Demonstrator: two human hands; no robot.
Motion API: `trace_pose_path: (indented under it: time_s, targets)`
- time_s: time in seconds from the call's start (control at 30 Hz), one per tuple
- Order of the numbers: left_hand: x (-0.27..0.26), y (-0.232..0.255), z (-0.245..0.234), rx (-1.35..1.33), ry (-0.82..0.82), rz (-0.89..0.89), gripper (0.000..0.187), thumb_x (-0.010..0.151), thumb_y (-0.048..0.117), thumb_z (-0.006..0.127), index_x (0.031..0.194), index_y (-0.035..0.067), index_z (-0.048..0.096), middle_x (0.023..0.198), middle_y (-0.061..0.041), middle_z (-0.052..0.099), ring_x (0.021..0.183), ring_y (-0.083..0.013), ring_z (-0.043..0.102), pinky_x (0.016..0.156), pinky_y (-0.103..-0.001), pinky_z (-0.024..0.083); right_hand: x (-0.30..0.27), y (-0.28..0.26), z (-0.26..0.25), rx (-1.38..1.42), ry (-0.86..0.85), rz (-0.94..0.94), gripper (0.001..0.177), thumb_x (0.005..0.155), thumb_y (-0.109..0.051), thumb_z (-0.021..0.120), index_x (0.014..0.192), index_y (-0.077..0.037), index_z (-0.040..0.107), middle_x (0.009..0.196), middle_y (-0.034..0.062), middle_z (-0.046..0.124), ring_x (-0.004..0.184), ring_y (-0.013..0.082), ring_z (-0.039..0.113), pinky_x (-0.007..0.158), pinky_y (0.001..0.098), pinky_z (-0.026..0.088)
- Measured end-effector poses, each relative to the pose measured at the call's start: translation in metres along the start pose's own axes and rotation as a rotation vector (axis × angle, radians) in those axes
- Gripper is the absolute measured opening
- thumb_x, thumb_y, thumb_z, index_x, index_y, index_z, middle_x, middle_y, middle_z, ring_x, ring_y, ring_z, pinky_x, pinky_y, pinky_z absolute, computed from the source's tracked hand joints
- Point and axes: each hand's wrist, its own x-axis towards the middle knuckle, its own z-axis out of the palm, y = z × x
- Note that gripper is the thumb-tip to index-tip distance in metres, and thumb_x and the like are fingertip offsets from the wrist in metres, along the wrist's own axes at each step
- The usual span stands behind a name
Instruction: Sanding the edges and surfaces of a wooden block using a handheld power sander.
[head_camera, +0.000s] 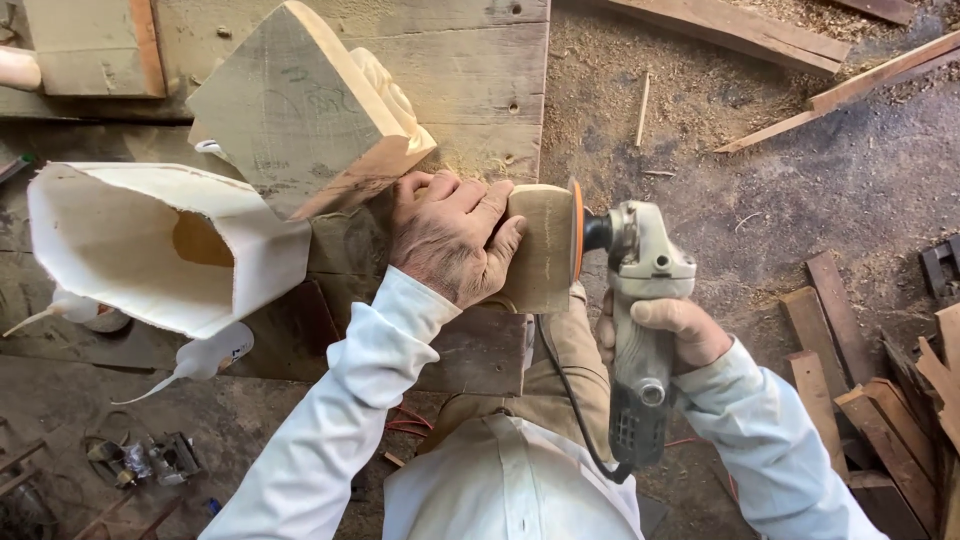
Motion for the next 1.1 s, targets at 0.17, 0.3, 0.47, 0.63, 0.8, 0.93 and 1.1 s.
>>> trace_pose_path:
  time_s: [0.17, 0.3, 0.47, 0.63, 0.8, 0.93, 1.1]
  targets:
    - [0.0, 0.0, -0.001, 0.005, 0.001, 0.005, 0.031, 0.092, 0.039, 0.066, 0.107, 0.014, 0.075, 0.085, -0.003, 0.065, 0.087, -0.0234, 0.064, 0.087, -0.046, 0.044, 0.001, 0.0, -0.002, -0.048, -0.076, -0.063, 0.042, 0.078, -0.022, 0.066, 0.101, 0.013, 0.06, 0.069, 0.0322, 0.062, 0.06, 0.0432, 0.07, 0.045, 0.0534, 0.059]
    - [0.002, -0.001, -0.003, 0.003, 0.005, 0.013, 0.031, 0.091, 0.038, 0.065, 0.106, 0.014, 0.076, 0.084, -0.003, 0.064, 0.086, -0.0238, 0.063, 0.086, -0.046, 0.044, -0.012, 0.014, -0.004, -0.048, -0.039, -0.037, 0.041, 0.077, -0.02, 0.067, 0.102, 0.013, 0.061, 0.069, 0.0329, 0.064, 0.061, 0.0439, 0.071, 0.05, 0.054, 0.061]
    - [0.002, 0.0, -0.002, 0.006, 0.026, 0.01, 0.029, 0.092, 0.037, 0.065, 0.106, 0.014, 0.076, 0.085, -0.003, 0.064, 0.086, -0.0233, 0.064, 0.088, -0.045, 0.044, -0.029, 0.025, 0.007, 0.058, -0.005, -0.018, 0.036, 0.078, -0.014, 0.066, 0.099, 0.015, 0.059, 0.068, 0.0329, 0.062, 0.061, 0.042, 0.068, 0.054, 0.0548, 0.06]
    - [0.002, -0.001, -0.001, 0.004, 0.026, 0.019, 0.029, 0.093, 0.038, 0.065, 0.106, 0.015, 0.076, 0.084, -0.003, 0.063, 0.086, -0.0233, 0.064, 0.088, -0.045, 0.044, -0.033, 0.044, -0.009, 0.056, 0.066, 0.026, 0.033, 0.078, -0.013, 0.065, 0.096, 0.014, 0.06, 0.067, 0.0335, 0.062, 0.06, 0.0427, 0.068, 0.054, 0.0552, 0.06]
    - [0.002, 0.0, -0.002, 0.006, 0.028, 0.024, 0.03, 0.093, 0.038, 0.065, 0.106, 0.014, 0.076, 0.083, -0.003, 0.063, 0.085, -0.0235, 0.064, 0.088, -0.045, 0.044, -0.023, 0.035, 0.0, 0.017, 0.159, 0.104, 0.032, 0.08, -0.017, 0.064, 0.095, 0.011, 0.061, 0.067, 0.034, 0.065, 0.06, 0.0424, 0.072, 0.055, 0.053, 0.061]
    - [0.002, -0.001, -0.002, 0.0, 0.015, 0.024, 0.03, 0.093, 0.039, 0.065, 0.107, 0.015, 0.076, 0.084, -0.003, 0.063, 0.086, -0.0231, 0.064, 0.087, -0.045, 0.044, -0.011, 0.037, -0.011, 0.0, 0.199, 0.162, 0.034, 0.08, -0.022, 0.065, 0.096, 0.007, 0.062, 0.07, 0.0318, 0.067, 0.06, 0.0417, 0.073, 0.053, 0.0522, 0.061]
    - [0.001, -0.001, -0.003, -0.003, 0.01, 0.02, 0.03, 0.095, 0.039, 0.063, 0.107, 0.015, 0.077, 0.084, -0.004, 0.063, 0.086, -0.0238, 0.064, 0.088, -0.044, 0.044, -0.021, 0.039, -0.008, -0.016, 0.207, 0.175, 0.033, 0.078, -0.021, 0.066, 0.093, 0.008, 0.064, 0.069, 0.0325, 0.068, 0.062, 0.0425, 0.075, 0.054, 0.0527, 0.062]
